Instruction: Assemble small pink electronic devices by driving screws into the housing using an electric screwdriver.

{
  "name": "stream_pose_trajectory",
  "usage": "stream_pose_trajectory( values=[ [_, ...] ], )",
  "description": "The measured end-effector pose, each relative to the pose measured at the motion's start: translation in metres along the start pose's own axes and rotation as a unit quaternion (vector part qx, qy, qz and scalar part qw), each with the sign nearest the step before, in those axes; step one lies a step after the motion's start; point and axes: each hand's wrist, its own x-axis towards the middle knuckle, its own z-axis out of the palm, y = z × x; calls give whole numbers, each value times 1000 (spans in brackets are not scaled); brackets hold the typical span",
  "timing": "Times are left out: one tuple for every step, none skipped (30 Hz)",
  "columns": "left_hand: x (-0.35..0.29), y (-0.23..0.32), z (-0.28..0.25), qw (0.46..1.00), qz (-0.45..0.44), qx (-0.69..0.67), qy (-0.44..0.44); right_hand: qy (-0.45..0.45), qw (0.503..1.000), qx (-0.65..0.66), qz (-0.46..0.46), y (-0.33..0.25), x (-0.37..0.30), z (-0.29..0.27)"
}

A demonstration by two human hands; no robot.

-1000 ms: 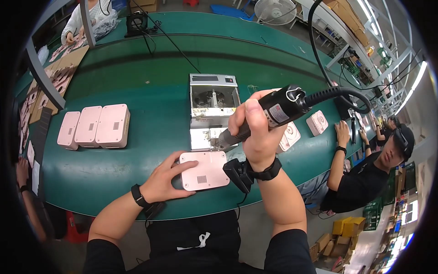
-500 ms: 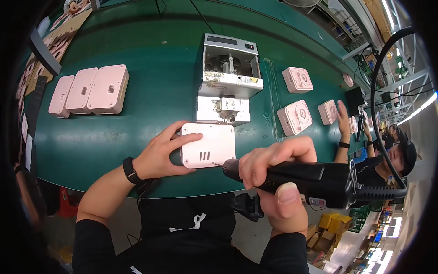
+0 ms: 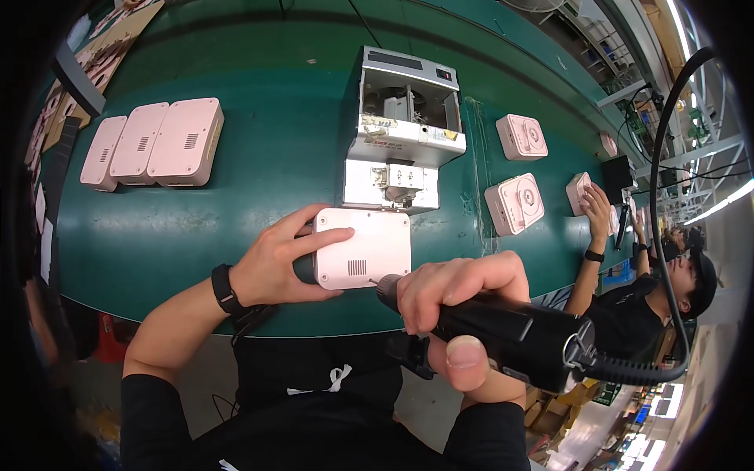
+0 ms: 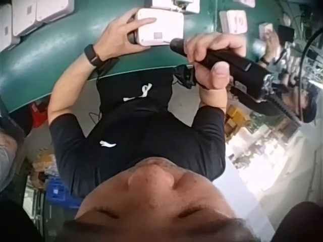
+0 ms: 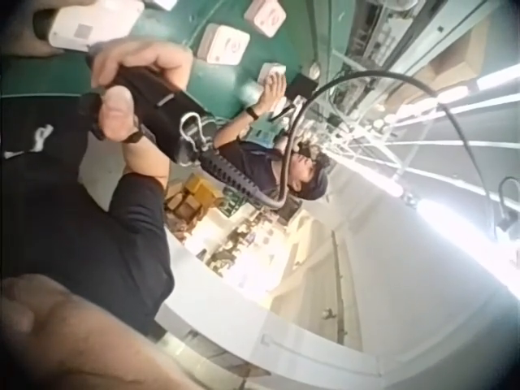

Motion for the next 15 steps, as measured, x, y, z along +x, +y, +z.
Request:
stream_pose_trajectory(
  values=[
    [0,0,0,1000,-1,-1,1,8,1000,-20,-17,3,2,3],
    [0,-1,0,1000,-1,-2,2,16,998,-40,-34,6,4,6],
    [0,-1,0,1000,-1,-2,3,25,997,-60,-51,7,5,8],
    [0,-1,0,1000,0,-1,5,24,997,-59,-53,8,6,8],
    [1,-1,0,1000,-1,-6,0,28,997,-57,-53,8,6,8],
    [1,-1,-1,1000,-2,-11,-5,32,997,-54,-54,8,5,8],
    [2,-1,-2,1000,-2,-15,-10,36,996,-52,-56,8,6,8],
    [3,-1,-2,1000,1,-13,-10,36,996,-51,-60,8,6,8],
    [2,0,-3,1000,-2,-11,-15,20,996,-56,-59,8,7,6],
    [2,0,-4,1000,-3,-9,-20,4,996,-62,-60,7,8,4],
    [2,0,-4,1000,-5,-7,-25,-11,996,-68,-62,5,9,2],
    [3,0,-5,1000,1,-4,-24,-11,995,-69,-68,3,13,0],
    [3,-1,-5,1000,2,-1,-27,-15,992,-54,-109,1,22,-3],
    [3,-2,-5,1000,3,3,-30,-20,988,-39,-149,-2,33,-6],
    [2,-1,-4,999,3,5,-35,-24,982,-24,-187,-5,41,-8]
  ],
)
